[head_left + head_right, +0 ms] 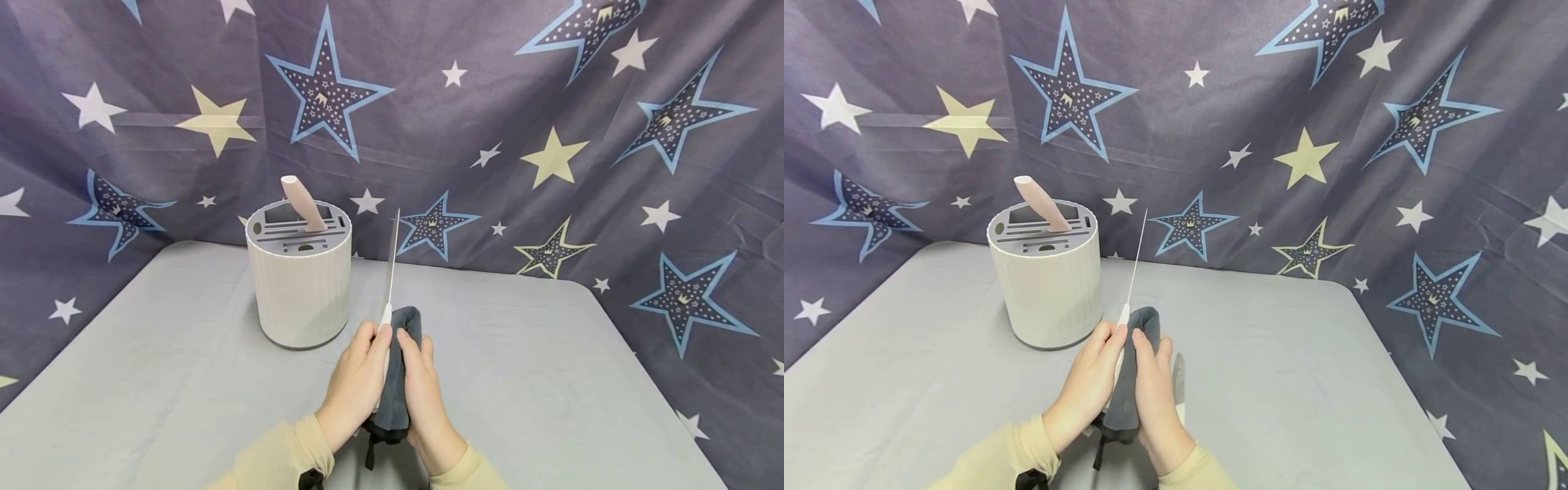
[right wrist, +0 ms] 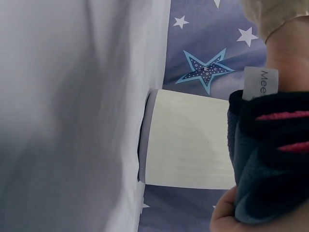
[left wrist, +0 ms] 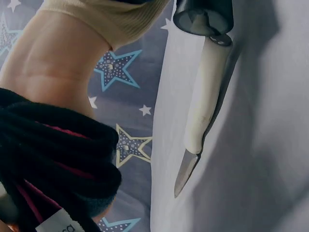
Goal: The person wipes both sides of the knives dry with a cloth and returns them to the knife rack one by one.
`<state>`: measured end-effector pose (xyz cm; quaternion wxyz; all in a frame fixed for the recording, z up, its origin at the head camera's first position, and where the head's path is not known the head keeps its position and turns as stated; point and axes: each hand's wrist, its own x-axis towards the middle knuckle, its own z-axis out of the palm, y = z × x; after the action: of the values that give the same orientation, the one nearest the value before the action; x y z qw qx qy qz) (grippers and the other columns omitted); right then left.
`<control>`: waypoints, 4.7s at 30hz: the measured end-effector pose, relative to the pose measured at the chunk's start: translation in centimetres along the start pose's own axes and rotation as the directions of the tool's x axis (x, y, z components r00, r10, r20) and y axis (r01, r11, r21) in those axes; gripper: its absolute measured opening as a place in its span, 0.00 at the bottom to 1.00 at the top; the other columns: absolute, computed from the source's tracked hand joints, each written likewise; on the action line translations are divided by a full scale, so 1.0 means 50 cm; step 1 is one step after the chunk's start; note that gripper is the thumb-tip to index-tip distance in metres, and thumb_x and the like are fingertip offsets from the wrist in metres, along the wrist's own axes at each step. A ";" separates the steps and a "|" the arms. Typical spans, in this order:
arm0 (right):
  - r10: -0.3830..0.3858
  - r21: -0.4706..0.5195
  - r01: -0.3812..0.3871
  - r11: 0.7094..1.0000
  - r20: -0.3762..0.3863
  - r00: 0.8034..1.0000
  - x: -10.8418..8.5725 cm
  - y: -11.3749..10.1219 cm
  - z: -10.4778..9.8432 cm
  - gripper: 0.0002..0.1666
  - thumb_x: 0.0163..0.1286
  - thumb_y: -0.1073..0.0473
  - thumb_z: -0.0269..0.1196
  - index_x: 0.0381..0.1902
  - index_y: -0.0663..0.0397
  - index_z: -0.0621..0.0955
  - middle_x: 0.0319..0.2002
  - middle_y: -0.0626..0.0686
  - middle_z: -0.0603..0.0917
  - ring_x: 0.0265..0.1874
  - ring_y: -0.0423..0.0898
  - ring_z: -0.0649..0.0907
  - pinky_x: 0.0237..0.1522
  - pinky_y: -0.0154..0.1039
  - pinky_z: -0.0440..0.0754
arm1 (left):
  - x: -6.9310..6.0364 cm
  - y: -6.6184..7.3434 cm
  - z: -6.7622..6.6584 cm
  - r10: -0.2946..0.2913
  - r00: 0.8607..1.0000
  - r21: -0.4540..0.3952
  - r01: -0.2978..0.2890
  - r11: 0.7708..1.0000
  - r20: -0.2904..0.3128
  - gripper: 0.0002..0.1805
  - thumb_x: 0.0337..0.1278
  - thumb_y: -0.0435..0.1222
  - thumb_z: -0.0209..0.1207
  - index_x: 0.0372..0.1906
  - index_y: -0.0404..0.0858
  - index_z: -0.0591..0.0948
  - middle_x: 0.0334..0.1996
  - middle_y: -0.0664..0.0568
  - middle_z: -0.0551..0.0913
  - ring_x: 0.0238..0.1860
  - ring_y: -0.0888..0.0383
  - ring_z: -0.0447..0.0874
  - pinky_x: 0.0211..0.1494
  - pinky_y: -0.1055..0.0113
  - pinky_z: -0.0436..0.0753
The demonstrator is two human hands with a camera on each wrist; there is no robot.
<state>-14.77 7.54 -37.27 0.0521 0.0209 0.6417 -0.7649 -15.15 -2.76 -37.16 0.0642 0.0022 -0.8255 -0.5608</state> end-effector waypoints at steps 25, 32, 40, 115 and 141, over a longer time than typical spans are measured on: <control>-0.016 -0.041 0.013 0.999 -0.060 0.998 0.029 -0.007 -0.018 0.29 0.76 0.36 0.48 0.57 0.54 0.64 0.44 0.54 0.73 0.35 0.45 0.79 0.36 0.38 0.79 | -0.035 0.019 0.007 0.077 0.995 -0.062 -0.073 0.995 0.066 0.19 0.76 0.53 0.42 0.39 0.44 0.75 0.29 0.52 0.75 0.30 0.59 0.73 0.32 0.67 0.73; -0.004 -0.089 -0.006 0.996 -0.111 0.994 0.037 -0.007 -0.023 0.29 0.74 0.35 0.49 0.55 0.53 0.66 0.44 0.55 0.73 0.39 0.47 0.77 0.40 0.39 0.79 | -0.042 0.021 0.013 0.114 0.992 -0.005 -0.114 0.993 0.062 0.17 0.77 0.51 0.43 0.38 0.45 0.75 0.31 0.53 0.74 0.31 0.60 0.71 0.33 0.69 0.72; -0.012 0.023 0.014 1.000 -0.082 0.997 0.050 -0.010 -0.036 0.26 0.76 0.39 0.50 0.54 0.54 0.63 0.39 0.51 0.74 0.30 0.42 0.78 0.35 0.35 0.79 | -0.038 0.016 0.012 0.126 0.991 -0.026 -0.125 0.992 0.044 0.18 0.75 0.51 0.46 0.37 0.43 0.77 0.23 0.56 0.74 0.26 0.62 0.72 0.29 0.70 0.72; -0.007 0.350 0.020 0.936 -0.038 0.999 0.044 -0.011 -0.083 0.23 0.79 0.41 0.45 0.61 0.47 0.66 0.44 0.43 0.78 0.35 0.38 0.80 0.40 0.32 0.80 | 0.015 -0.031 0.006 -0.054 0.976 -0.602 0.173 0.779 0.210 0.21 0.68 0.46 0.59 0.42 0.28 0.75 0.23 0.53 0.78 0.14 0.61 0.72 0.17 0.69 0.74; -0.028 0.243 0.045 0.969 -0.073 0.997 0.047 -0.015 -0.064 0.21 0.78 0.42 0.49 0.55 0.50 0.63 0.39 0.48 0.75 0.27 0.39 0.77 0.29 0.34 0.78 | 0.011 -0.034 0.014 -0.017 0.976 -0.554 0.139 0.821 0.219 0.21 0.73 0.46 0.53 0.57 0.34 0.77 0.41 0.49 0.82 0.25 0.61 0.80 0.27 0.69 0.81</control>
<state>-17.28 10.69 -37.30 0.0126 0.0418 0.5442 -0.8378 -15.88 -2.81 -38.94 -0.0463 -0.0404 -0.6232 -0.7796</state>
